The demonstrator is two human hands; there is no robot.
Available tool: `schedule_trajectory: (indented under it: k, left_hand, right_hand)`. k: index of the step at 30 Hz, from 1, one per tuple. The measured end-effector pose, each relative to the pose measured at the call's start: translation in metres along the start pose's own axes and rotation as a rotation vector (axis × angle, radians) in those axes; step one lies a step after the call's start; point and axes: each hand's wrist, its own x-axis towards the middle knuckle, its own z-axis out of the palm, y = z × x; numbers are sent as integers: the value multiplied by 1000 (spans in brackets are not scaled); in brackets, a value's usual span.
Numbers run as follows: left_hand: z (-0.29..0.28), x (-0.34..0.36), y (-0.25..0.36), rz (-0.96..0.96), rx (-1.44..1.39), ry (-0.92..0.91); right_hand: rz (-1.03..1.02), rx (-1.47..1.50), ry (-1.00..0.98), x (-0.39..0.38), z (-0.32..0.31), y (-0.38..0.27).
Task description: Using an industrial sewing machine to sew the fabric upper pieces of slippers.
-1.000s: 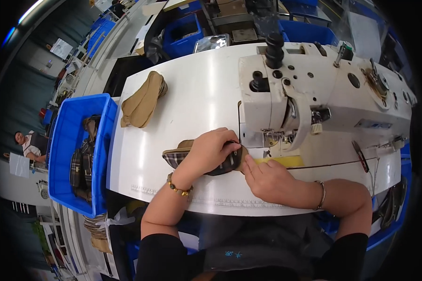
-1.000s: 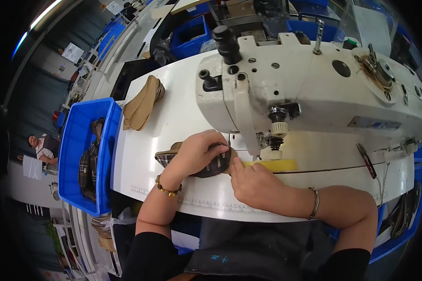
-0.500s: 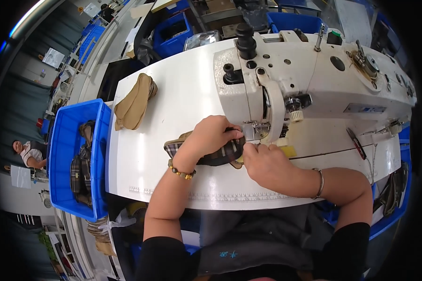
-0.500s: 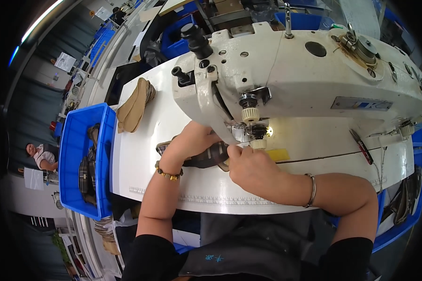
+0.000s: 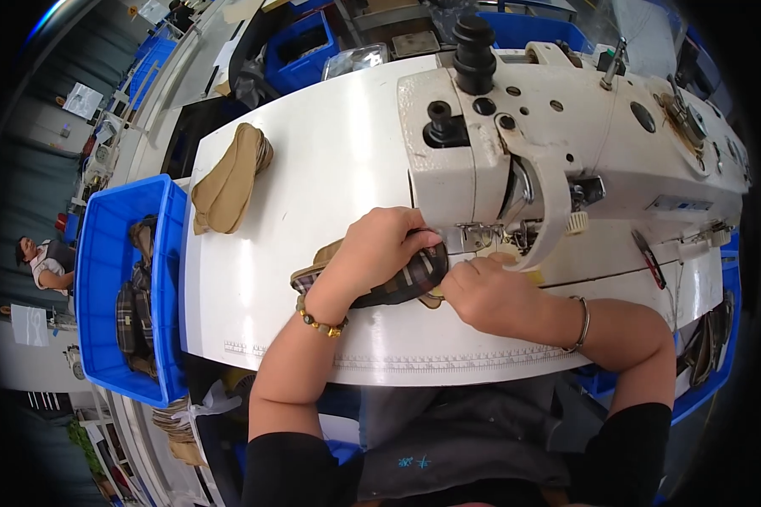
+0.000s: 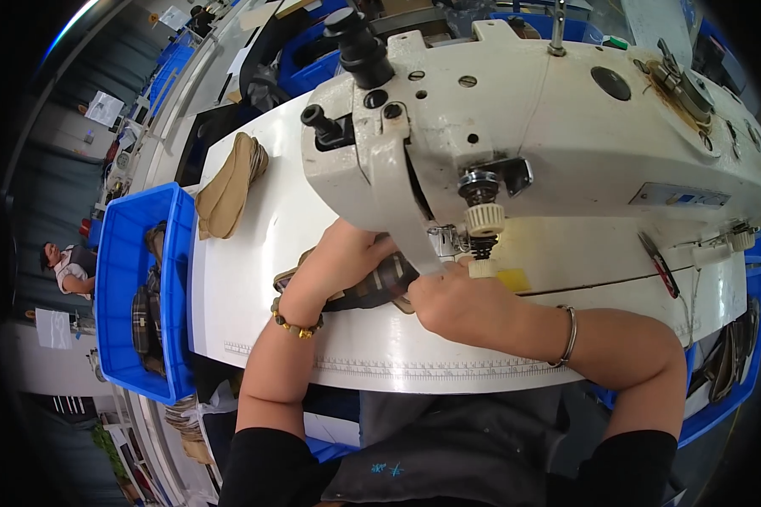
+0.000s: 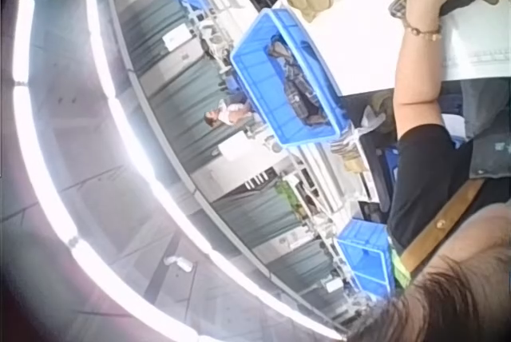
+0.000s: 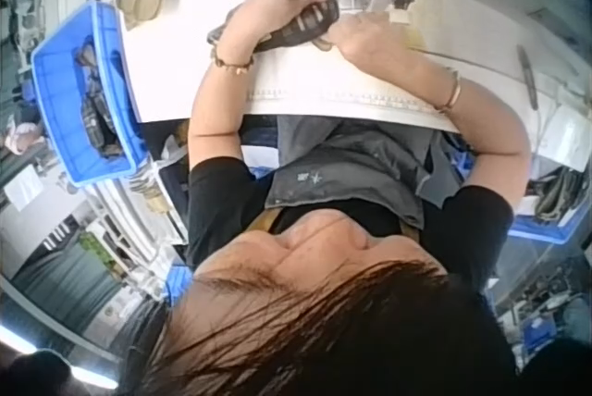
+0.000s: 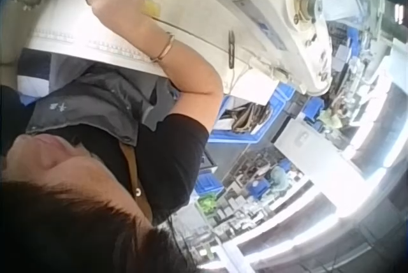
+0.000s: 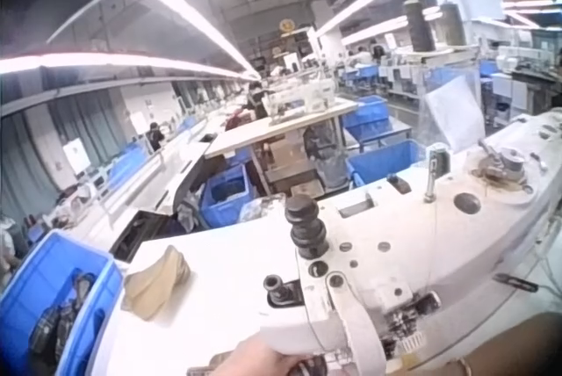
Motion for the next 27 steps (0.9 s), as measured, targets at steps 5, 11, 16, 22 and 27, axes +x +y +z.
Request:
schedule_trajectory:
  k: [5, 11, 16, 22, 27]
  left_hand:
    - [0, 1, 3, -5, 22, -26]
    - [-1, -6, 12, 71, 74, -1]
    - [-5, -7, 12, 95, 75, -24]
    - [-7, -5, 15, 69, 147, 0]
    - [-6, -4, 14, 66, 144, 37]
  right_hand:
    - [-35, -132, 225, 3, 3, 6]
    - [-67, -135, 4, 3, -1, -8]
    - [-79, -138, 67, 2, -3, -12]
    - [-71, -91, 128, 1, -3, -14]
    - [4, -106, 128, 1, -3, -15]
